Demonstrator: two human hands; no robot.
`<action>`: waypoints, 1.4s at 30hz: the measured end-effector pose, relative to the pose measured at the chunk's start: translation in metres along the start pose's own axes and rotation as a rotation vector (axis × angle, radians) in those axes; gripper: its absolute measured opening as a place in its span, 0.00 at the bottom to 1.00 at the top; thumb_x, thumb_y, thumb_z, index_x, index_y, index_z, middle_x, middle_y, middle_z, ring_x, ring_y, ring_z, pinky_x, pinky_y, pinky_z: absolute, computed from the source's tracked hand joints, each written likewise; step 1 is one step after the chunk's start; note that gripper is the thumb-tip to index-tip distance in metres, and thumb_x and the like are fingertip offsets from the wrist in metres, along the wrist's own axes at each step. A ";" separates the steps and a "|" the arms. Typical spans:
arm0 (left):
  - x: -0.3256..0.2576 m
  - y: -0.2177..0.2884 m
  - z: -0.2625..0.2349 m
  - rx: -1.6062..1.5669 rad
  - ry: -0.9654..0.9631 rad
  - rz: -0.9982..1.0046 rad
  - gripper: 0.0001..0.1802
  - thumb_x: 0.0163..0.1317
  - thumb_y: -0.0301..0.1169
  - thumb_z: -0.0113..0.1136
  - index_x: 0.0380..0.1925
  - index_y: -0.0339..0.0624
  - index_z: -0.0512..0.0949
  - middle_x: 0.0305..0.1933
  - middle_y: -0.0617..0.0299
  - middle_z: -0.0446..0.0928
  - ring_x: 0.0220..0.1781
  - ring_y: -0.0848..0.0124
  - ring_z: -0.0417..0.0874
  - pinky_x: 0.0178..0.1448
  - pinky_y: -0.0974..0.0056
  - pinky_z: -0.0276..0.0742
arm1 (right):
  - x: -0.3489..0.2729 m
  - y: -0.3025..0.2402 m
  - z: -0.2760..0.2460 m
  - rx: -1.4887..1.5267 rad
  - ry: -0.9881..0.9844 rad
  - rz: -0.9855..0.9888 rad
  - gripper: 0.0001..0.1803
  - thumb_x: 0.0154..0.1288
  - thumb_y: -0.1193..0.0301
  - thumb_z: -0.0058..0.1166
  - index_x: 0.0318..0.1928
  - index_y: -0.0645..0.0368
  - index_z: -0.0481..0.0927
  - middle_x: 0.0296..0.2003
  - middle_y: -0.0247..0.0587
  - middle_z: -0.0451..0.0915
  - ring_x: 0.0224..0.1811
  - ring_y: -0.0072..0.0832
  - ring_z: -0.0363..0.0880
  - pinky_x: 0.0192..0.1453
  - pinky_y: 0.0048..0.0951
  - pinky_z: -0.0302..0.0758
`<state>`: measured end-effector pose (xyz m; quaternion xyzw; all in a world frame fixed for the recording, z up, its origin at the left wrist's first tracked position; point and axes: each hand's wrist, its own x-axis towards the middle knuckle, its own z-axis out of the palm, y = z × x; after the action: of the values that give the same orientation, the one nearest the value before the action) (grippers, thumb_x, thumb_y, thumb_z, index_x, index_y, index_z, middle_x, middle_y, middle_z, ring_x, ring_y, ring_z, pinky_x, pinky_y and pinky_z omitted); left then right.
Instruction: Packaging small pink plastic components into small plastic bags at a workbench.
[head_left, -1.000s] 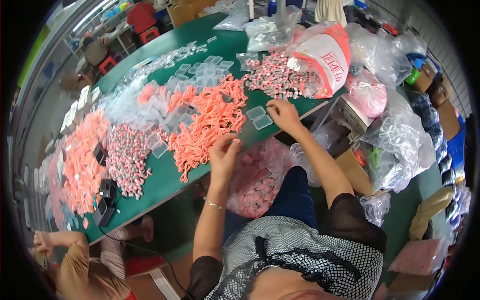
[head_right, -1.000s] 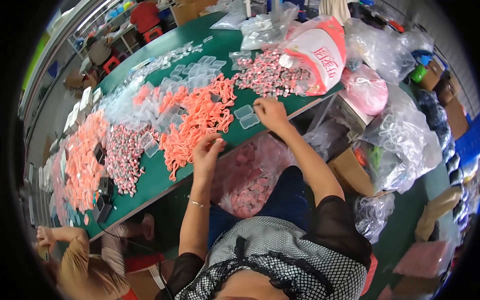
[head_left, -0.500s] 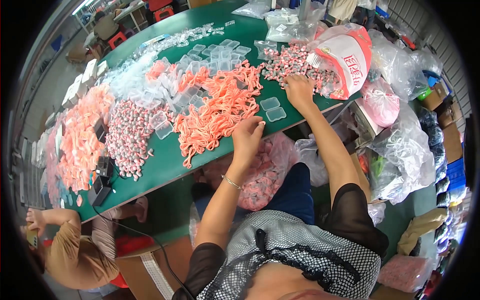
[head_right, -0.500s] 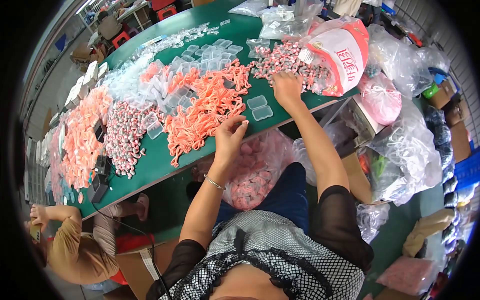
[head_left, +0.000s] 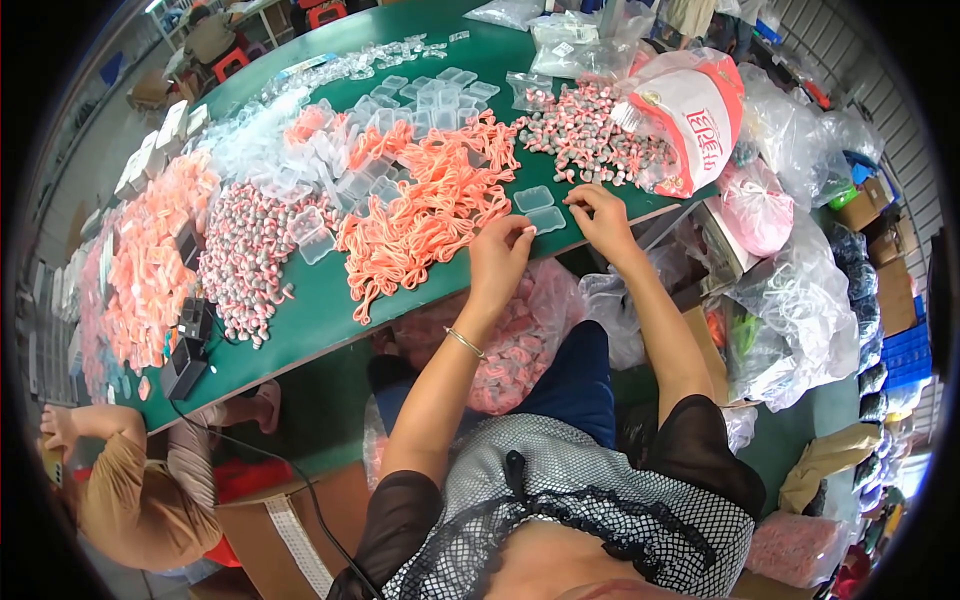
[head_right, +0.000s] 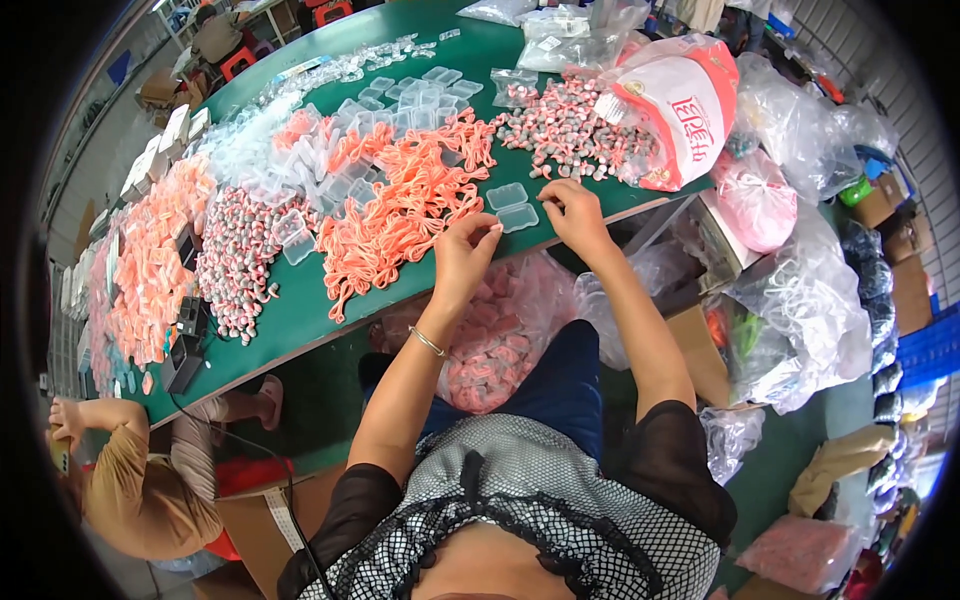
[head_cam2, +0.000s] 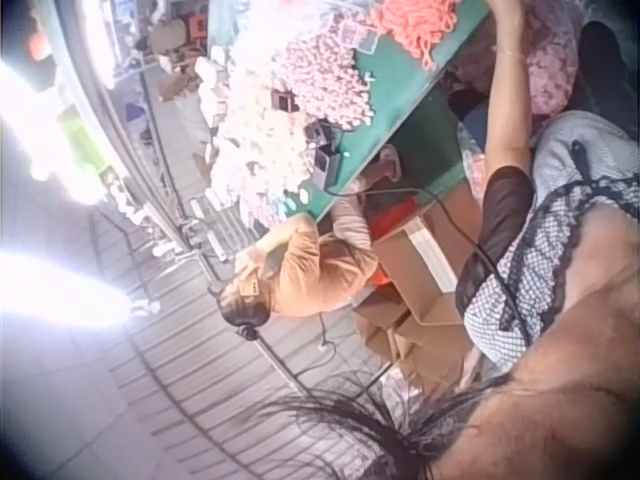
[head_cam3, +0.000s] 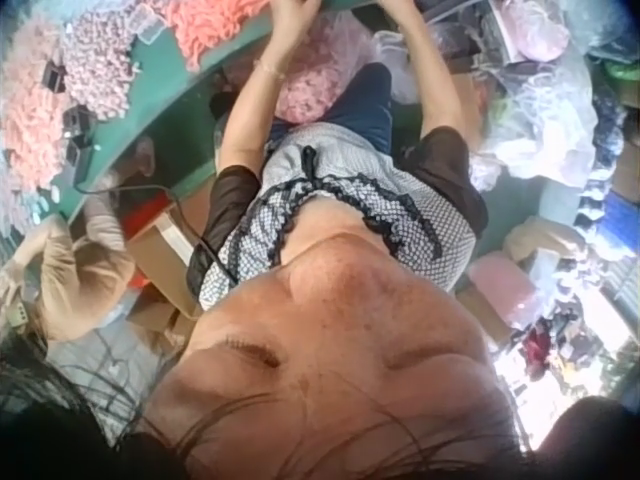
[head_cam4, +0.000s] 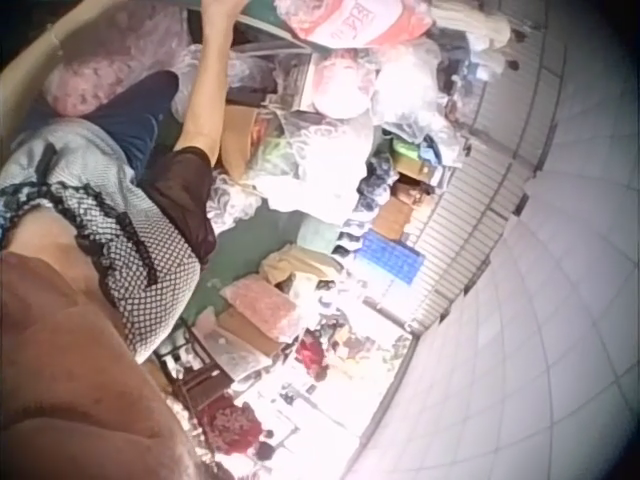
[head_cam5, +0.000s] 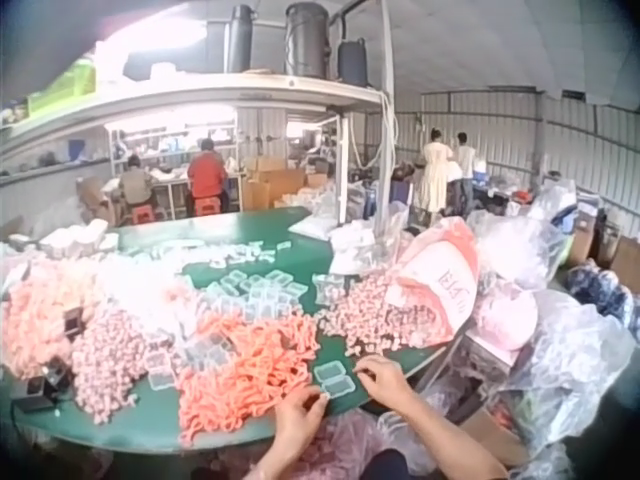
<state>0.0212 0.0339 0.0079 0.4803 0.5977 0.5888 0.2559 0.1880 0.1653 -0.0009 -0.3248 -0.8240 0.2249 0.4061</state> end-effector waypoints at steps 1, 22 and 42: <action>0.001 -0.002 0.003 0.001 0.000 -0.002 0.08 0.58 0.23 0.64 0.38 0.35 0.82 0.30 0.56 0.82 0.30 0.71 0.82 0.37 0.66 0.77 | -0.001 0.001 -0.001 0.001 -0.001 0.001 0.06 0.56 0.82 0.59 0.36 0.64 0.81 0.36 0.42 0.81 0.34 0.31 0.83 0.38 0.28 0.79; 0.013 -0.010 0.026 0.500 0.097 0.316 0.07 0.55 0.29 0.66 0.32 0.39 0.82 0.36 0.54 0.75 0.36 0.55 0.80 0.38 0.55 0.77 | 0.002 -0.027 0.004 -0.087 -0.180 -0.119 0.07 0.54 0.79 0.58 0.35 0.60 0.81 0.31 0.41 0.80 0.38 0.39 0.78 0.44 0.35 0.74; 0.003 -0.012 0.012 0.606 -0.012 0.399 0.21 0.50 0.32 0.69 0.43 0.38 0.77 0.36 0.53 0.73 0.40 0.54 0.79 0.44 0.54 0.76 | 0.103 -0.019 0.068 -0.525 -0.148 0.005 0.11 0.58 0.63 0.59 0.35 0.55 0.84 0.36 0.44 0.84 0.40 0.42 0.84 0.43 0.45 0.79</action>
<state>0.0270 0.0439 -0.0044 0.6450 0.6380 0.4203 -0.0144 0.0787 0.2190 0.0266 -0.4035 -0.8808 0.0278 0.2464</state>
